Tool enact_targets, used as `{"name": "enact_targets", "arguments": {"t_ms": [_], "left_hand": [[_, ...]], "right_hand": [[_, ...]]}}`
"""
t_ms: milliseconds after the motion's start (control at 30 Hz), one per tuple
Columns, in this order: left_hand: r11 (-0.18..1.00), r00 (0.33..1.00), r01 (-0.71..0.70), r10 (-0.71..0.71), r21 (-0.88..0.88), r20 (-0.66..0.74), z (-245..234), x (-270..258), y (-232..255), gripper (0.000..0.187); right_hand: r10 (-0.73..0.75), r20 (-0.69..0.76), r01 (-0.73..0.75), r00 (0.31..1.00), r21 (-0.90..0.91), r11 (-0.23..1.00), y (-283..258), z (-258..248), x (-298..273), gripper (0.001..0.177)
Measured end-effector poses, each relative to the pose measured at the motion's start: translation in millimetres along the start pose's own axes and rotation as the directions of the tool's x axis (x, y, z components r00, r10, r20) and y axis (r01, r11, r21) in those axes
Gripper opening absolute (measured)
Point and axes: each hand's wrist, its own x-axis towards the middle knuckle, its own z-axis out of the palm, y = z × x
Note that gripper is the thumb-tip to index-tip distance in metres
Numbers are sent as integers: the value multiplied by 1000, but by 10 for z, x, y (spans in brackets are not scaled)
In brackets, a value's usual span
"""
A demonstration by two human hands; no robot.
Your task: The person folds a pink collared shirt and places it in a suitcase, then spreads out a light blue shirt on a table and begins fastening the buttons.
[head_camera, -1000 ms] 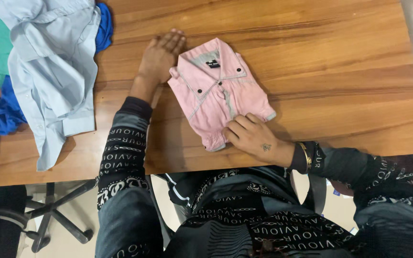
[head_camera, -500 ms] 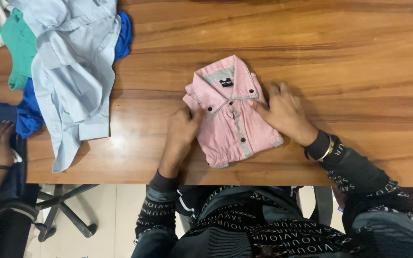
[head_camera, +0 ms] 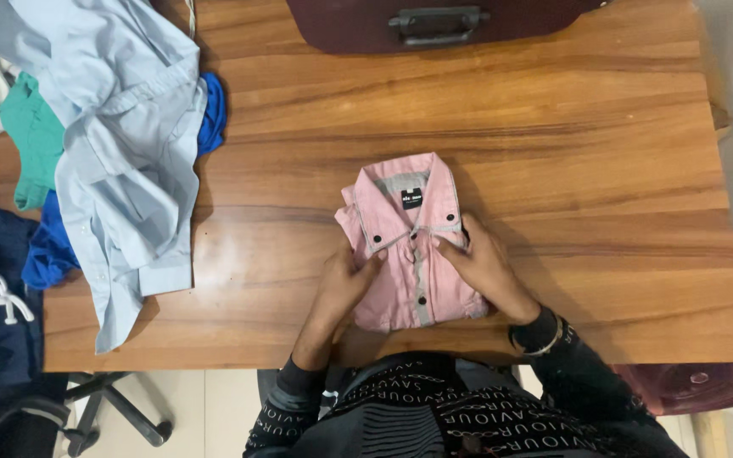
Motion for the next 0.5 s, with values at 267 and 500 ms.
{"name": "enact_targets", "arguments": {"t_ms": [267,500], "left_hand": [[861,902,-418,431,-289,-19,28,85,-157,96],[969,944,-212,169,127,284,-10,-143,143,109]], "right_hand": [[-93,59,68,994,328,942,311,8,-24,84],[-63,219,-17,974,348,937,147,-81,-279,108]]}}
